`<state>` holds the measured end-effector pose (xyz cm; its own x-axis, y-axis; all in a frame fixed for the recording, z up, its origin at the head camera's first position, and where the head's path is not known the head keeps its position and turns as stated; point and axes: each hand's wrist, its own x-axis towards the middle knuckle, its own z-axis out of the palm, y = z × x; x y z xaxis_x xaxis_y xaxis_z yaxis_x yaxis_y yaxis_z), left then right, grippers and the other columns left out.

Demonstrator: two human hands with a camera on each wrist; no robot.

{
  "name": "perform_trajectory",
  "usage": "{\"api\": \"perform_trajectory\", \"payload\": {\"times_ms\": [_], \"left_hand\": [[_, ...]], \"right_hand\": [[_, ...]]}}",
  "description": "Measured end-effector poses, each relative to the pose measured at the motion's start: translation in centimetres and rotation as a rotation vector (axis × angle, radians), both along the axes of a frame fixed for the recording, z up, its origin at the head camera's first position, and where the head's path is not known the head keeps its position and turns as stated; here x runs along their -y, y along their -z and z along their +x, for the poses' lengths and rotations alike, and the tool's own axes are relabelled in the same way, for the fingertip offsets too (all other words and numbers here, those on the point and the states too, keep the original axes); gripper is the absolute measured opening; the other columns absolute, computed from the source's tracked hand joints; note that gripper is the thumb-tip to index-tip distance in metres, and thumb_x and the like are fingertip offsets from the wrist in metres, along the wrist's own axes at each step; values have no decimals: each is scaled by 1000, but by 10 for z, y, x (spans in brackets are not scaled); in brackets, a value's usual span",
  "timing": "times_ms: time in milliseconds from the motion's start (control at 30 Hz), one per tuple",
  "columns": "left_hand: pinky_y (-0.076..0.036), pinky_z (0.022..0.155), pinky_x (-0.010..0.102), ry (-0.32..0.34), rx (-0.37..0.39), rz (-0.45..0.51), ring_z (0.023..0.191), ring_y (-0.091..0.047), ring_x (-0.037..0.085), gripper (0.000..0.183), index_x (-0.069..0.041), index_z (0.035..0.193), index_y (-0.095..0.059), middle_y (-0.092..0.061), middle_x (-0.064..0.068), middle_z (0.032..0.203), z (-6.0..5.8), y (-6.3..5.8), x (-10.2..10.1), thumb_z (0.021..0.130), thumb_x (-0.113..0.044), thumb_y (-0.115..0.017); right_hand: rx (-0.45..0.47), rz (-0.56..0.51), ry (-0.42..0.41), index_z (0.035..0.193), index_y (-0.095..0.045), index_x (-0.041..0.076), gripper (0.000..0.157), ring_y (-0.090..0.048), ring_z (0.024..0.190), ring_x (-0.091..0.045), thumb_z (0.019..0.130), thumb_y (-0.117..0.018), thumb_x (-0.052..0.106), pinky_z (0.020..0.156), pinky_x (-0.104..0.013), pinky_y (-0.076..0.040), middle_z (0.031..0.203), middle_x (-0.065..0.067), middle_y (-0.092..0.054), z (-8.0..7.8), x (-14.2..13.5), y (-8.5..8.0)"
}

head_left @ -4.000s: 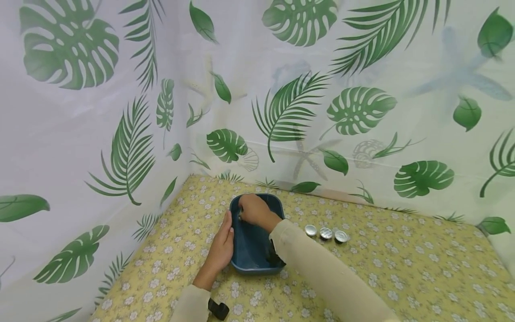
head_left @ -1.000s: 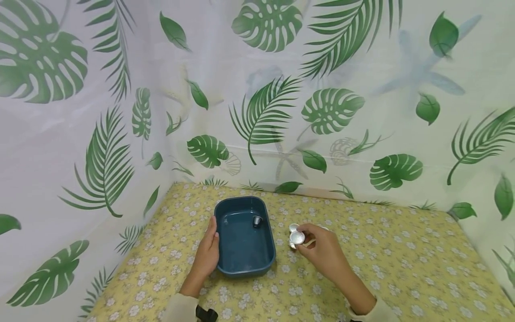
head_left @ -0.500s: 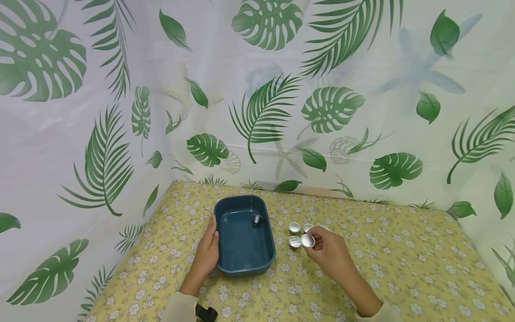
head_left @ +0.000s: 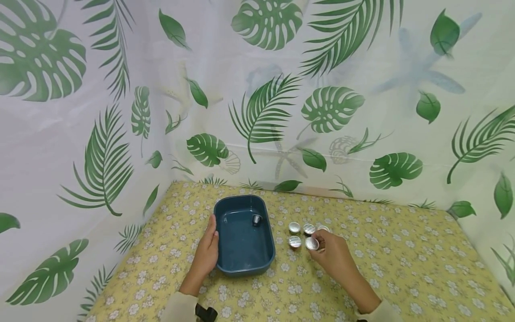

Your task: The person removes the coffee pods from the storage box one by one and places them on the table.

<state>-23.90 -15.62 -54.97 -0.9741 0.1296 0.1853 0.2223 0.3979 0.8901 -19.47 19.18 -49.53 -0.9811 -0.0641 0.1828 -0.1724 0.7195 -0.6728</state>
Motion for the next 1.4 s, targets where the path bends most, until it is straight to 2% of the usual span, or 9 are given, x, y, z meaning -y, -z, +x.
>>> {"api": "perform_trajectory", "payload": {"times_ms": [133, 367, 600, 833, 1067, 1400], "left_hand": [[-11, 123, 56, 8, 4, -3, 156, -1, 33, 55, -6, 163, -4, 0, 16, 169, -1, 0, 1, 113, -8, -27], [-10, 123, 55, 18, 9, 8, 156, -1, 31, 56, -8, 163, -3, 0, 15, 169, -1, -1, 2, 113, -8, -27], [-11, 123, 54, 9, 11, 8, 156, -1, 32, 56, -6, 163, -3, 1, 11, 169, -1, 1, 1, 113, -9, -27], [-11, 123, 56, 8, 0, 7, 156, -3, 34, 55, -2, 163, -5, 1, 12, 169, -1, 1, 1, 113, -7, -28], [-11, 124, 50, 6, 15, 10, 156, -1, 25, 56, -5, 163, -4, 0, 8, 169, -1, -1, 0, 113, -10, -28], [-11, 124, 52, 12, 11, 11, 156, -2, 29, 55, -4, 163, -4, 1, 9, 169, -1, -2, 1, 113, -9, -27]], "right_hand": [[-4, 20, 7, 106, -69, -4, 27, -71, 79, -21, 82, -81, -4, 65, -30, -58, 97, -14, -72, -2, -2, 4], [-23, 84, 19, 103, -70, -3, 25, -57, 66, -12, 81, -81, -2, 58, -31, -49, 85, -8, -68, -6, -3, 9], [-2, 101, 15, 103, -70, -2, 24, -57, 67, -12, 82, -82, 1, 58, -31, -49, 82, -5, -66, -10, -4, 14], [4, 181, 50, 104, -71, 5, 27, -50, 55, -12, 81, -85, 9, 46, -30, -40, 84, -5, -67, -11, -3, 19], [5, 213, 62, 104, -71, 7, 27, -53, 57, -11, 81, -86, 13, 45, -30, -41, 85, -5, -69, -12, -2, 20], [38, 234, 62, 105, -72, 7, 29, -58, 61, -11, 82, -86, 17, 46, -30, -43, 87, -5, -71, -13, -1, 19]]}}
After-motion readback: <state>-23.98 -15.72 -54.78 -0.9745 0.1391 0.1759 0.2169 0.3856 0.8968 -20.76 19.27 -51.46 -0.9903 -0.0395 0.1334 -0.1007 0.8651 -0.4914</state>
